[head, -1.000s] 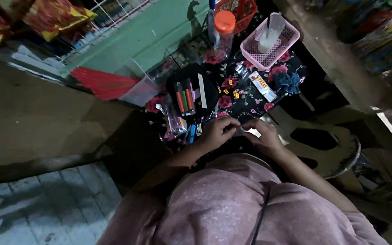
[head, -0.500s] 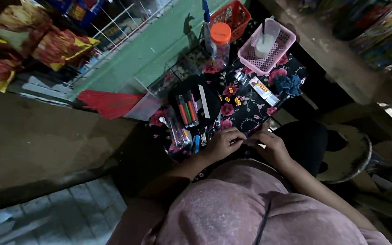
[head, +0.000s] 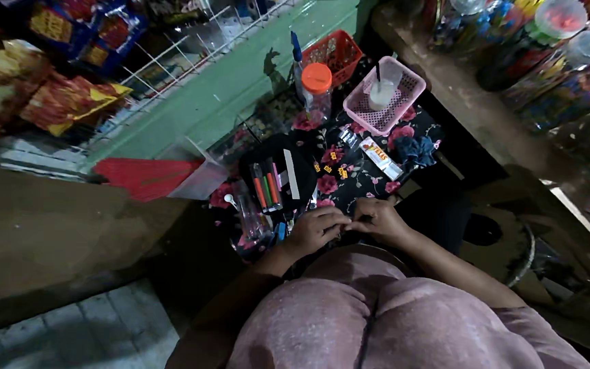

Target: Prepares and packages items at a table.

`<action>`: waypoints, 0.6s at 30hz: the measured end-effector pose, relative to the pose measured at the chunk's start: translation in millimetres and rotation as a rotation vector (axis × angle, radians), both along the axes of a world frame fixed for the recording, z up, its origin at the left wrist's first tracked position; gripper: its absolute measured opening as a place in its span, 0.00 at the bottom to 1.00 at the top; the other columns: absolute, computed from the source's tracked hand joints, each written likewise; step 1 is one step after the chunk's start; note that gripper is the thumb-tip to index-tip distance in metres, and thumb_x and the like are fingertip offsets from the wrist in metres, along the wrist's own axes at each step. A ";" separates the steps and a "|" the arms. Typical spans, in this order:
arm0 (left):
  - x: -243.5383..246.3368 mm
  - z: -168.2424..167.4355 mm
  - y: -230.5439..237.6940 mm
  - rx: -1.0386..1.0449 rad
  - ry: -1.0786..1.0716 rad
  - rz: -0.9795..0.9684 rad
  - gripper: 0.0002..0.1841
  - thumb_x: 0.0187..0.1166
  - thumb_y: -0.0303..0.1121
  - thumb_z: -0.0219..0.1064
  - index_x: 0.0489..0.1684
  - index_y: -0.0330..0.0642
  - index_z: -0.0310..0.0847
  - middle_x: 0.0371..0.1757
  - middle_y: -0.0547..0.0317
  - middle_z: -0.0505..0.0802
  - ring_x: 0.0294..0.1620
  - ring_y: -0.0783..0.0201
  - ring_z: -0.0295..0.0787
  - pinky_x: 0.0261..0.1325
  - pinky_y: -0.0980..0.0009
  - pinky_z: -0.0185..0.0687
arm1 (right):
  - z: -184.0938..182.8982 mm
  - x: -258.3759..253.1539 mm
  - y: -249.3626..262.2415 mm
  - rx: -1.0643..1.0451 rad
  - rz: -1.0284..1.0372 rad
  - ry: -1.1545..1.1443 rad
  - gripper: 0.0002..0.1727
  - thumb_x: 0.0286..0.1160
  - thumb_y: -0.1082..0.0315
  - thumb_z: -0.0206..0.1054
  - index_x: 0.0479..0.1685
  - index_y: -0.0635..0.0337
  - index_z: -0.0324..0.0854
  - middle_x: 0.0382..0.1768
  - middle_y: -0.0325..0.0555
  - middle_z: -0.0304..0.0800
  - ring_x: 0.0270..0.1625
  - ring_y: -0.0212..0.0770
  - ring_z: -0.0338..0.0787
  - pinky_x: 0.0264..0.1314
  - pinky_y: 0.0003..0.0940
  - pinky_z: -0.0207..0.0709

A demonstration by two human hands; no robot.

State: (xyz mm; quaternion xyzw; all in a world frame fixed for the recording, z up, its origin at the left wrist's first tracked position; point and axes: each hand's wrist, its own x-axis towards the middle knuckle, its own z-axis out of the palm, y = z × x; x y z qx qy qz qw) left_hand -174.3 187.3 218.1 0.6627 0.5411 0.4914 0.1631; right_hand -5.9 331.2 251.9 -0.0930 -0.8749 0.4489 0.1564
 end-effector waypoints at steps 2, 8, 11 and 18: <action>-1.6 4.2 2.5 -0.048 0.001 -0.004 0.08 0.78 0.29 0.68 0.40 0.35 0.92 0.42 0.51 0.94 0.47 0.68 0.92 0.56 0.74 0.87 | 0.2 -0.5 5.9 -0.048 0.040 -0.002 0.15 0.67 0.62 0.78 0.25 0.69 0.87 0.30 0.50 0.88 0.37 0.39 0.88 0.45 0.35 0.83; -12.4 11.0 7.8 -0.120 0.033 -0.041 0.07 0.76 0.25 0.65 0.38 0.34 0.90 0.42 0.48 0.94 0.45 0.63 0.92 0.55 0.71 0.86 | 5.6 -14.0 20.7 -0.095 0.165 -0.027 0.16 0.69 0.63 0.78 0.26 0.71 0.87 0.31 0.51 0.88 0.37 0.38 0.87 0.45 0.32 0.81; -14.9 17.0 6.4 -0.144 0.078 -0.029 0.07 0.75 0.26 0.65 0.38 0.35 0.90 0.39 0.48 0.93 0.43 0.60 0.91 0.51 0.70 0.85 | 11.2 -20.1 25.7 -0.096 0.242 -0.067 0.15 0.72 0.64 0.75 0.30 0.71 0.87 0.32 0.52 0.87 0.37 0.37 0.85 0.45 0.30 0.80; -24.9 35.0 -10.3 -0.139 0.217 0.036 0.14 0.82 0.39 0.66 0.37 0.37 0.91 0.37 0.45 0.91 0.41 0.53 0.90 0.48 0.62 0.86 | 25.0 -32.1 19.0 -0.033 0.325 0.015 0.10 0.76 0.68 0.71 0.43 0.69 0.87 0.38 0.52 0.93 0.42 0.38 0.92 0.53 0.32 0.84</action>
